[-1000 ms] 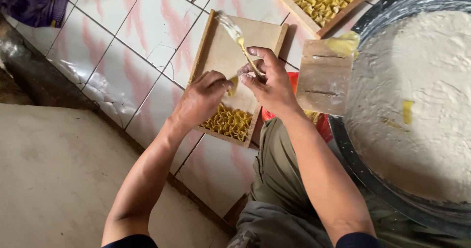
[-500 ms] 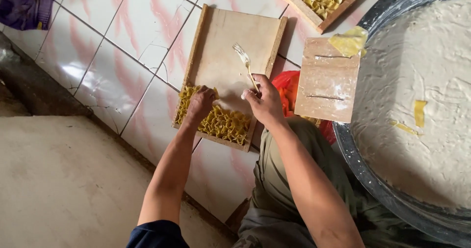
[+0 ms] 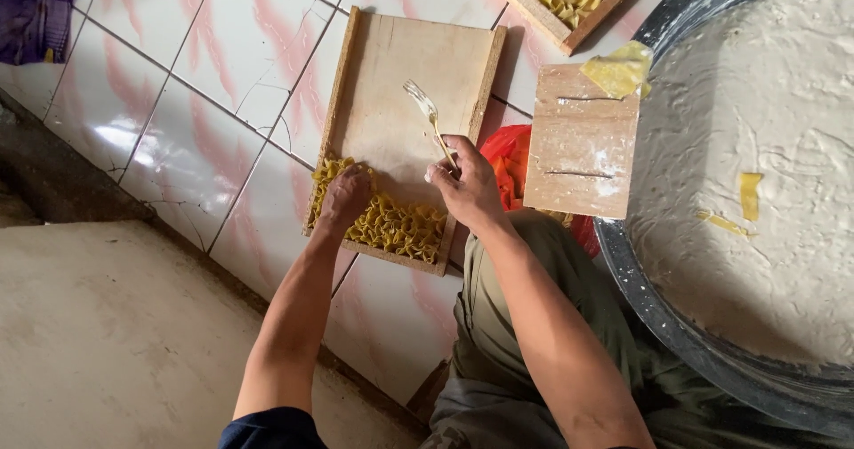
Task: A person is manually preparing dumplings by taking small pieces of dough, adding filling with a fork, and folding them into shapes.
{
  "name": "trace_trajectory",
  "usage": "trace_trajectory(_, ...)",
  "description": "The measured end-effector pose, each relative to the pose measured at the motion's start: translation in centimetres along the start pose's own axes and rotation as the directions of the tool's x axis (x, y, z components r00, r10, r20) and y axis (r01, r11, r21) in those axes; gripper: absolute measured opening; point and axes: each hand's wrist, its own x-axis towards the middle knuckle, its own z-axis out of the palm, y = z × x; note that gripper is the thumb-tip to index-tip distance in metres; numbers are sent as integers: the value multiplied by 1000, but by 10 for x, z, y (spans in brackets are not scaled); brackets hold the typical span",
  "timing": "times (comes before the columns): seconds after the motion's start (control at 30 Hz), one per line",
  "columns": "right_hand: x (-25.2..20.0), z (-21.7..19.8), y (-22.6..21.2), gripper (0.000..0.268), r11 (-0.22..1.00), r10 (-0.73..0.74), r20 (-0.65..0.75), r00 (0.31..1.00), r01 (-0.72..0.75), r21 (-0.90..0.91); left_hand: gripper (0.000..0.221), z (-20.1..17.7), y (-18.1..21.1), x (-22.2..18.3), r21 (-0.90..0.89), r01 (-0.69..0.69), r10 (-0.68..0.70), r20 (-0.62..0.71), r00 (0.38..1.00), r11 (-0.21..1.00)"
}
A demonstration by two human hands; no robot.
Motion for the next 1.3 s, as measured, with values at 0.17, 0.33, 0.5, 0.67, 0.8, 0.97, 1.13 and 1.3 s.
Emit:
trace_trajectory(0.17,-10,3,-20,38,999,-6,-30,1000,4,-51,12,-46,34,-3,190,60,-80,99,992,980)
trace_trajectory(0.33,-11,6,-26,38,992,-121,-122,985,115,-56,28,-122,102,0,110,84,-84,-6,996,990)
trace_trajectory(0.5,-22,-16,-48,27,904,-317,-196,928,358,234,43,-183,194,40,-382,-173,1,-411,912,908)
trace_trajectory(0.67,-76,-124,-114,27,904,-296,-323,899,372,209,29,-221,315,73,-554,-406,117,-482,868,727)
trace_trajectory(0.8,-124,-223,-129,29,943,-316,-447,837,331,-47,19,-204,354,117,-493,-458,211,-476,853,740)
trace_trajectory(0.97,-153,-258,-112,29,938,-343,-551,761,301,-170,6,-203,364,182,-586,-381,22,-526,850,715)
trace_trajectory(1.13,-154,-256,-74,25,889,-442,-606,662,235,-393,13,-146,305,151,-799,-111,-376,-395,839,592)
trace_trajectory(1.3,-144,-266,-51,23,739,-489,-504,711,32,-672,18,-48,266,94,-615,-74,68,-34,997,785)
